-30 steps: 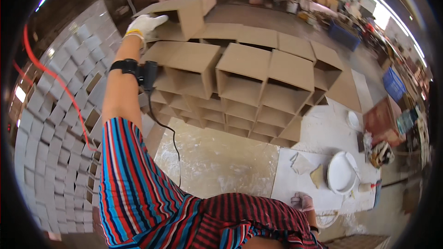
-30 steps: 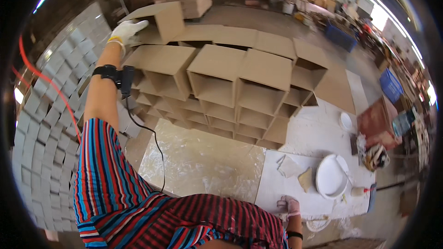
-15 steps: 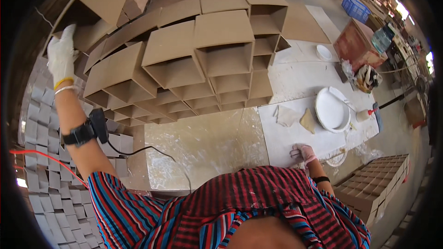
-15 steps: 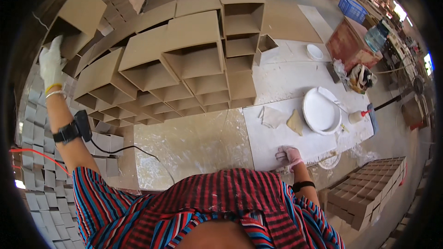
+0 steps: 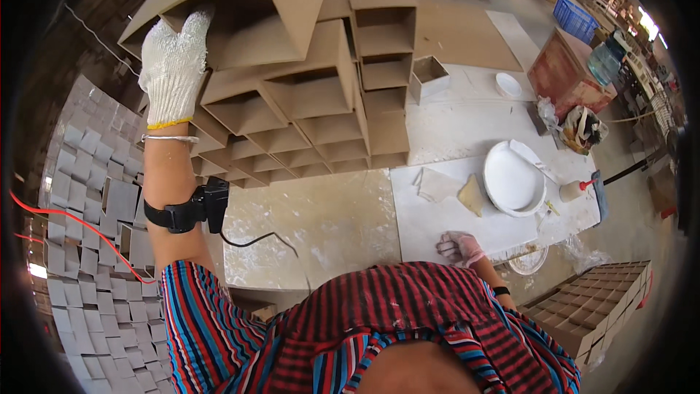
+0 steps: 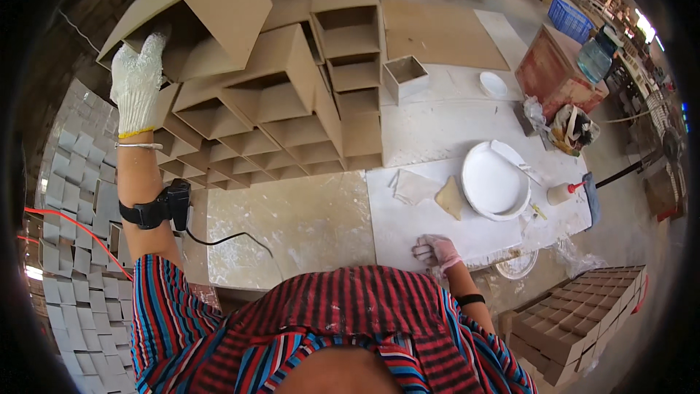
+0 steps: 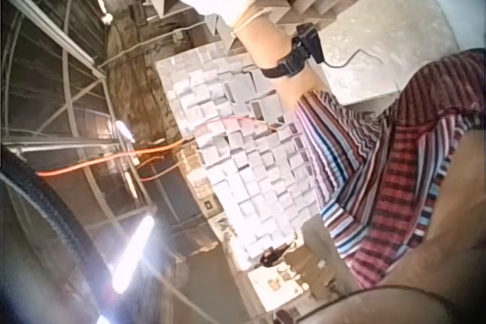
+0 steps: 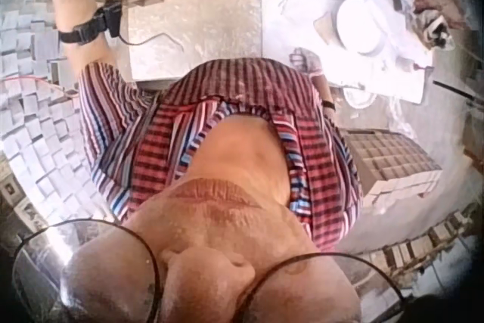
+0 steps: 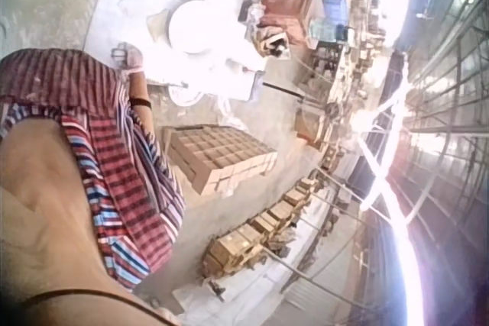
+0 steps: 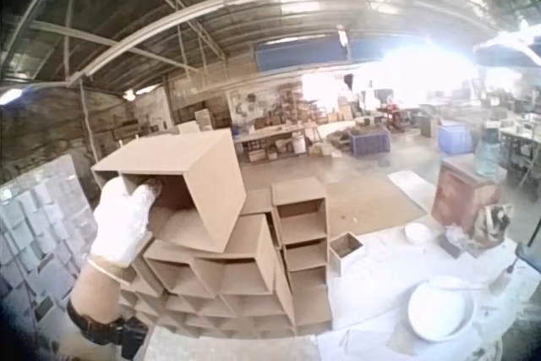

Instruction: Applying adhesive paste to cardboard boxes using a cloth and stacking them on a table.

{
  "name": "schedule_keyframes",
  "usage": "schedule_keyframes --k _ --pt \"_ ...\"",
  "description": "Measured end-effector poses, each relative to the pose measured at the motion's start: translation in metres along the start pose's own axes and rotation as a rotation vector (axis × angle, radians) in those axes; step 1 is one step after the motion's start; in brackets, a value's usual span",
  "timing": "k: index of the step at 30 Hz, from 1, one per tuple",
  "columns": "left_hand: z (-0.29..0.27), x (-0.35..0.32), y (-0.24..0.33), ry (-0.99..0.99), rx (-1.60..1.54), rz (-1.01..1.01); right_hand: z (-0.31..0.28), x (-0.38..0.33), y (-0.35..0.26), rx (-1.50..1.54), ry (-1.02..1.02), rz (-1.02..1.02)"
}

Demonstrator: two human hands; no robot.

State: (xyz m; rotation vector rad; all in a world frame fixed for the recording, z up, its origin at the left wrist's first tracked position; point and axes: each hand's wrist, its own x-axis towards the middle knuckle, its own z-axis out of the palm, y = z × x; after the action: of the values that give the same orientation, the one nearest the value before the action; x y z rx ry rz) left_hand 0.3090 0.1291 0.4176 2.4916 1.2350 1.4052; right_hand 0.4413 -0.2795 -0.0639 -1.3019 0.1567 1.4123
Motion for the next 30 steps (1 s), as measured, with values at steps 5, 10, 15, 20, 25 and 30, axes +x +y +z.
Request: schedule_keyframes --k 5,10,15,20,25,30 --pt "0.011 -0.050 0.047 0.131 -0.193 0.244 0.002 -0.010 -0.007 -0.094 -0.013 0.001" --pt "0.039 -0.120 0.110 0.297 0.163 0.834 0.023 -0.045 -0.046 -0.402 -0.014 -0.453" --pt "0.108 -0.189 0.151 -0.199 -0.527 0.412 0.029 -0.080 -0.108 -0.242 0.099 -0.915" --pt "0.173 -0.237 0.134 -0.546 -0.251 0.139 0.017 -0.068 -0.127 -0.674 0.304 -0.911" --pt "0.225 -0.261 0.106 -0.570 -0.156 0.014 0.013 -0.050 -0.112 -0.733 0.217 -0.640" --pt "0.265 -0.286 0.098 -0.569 -0.127 -0.144 0.018 -0.043 -0.127 -0.777 0.241 -0.585"
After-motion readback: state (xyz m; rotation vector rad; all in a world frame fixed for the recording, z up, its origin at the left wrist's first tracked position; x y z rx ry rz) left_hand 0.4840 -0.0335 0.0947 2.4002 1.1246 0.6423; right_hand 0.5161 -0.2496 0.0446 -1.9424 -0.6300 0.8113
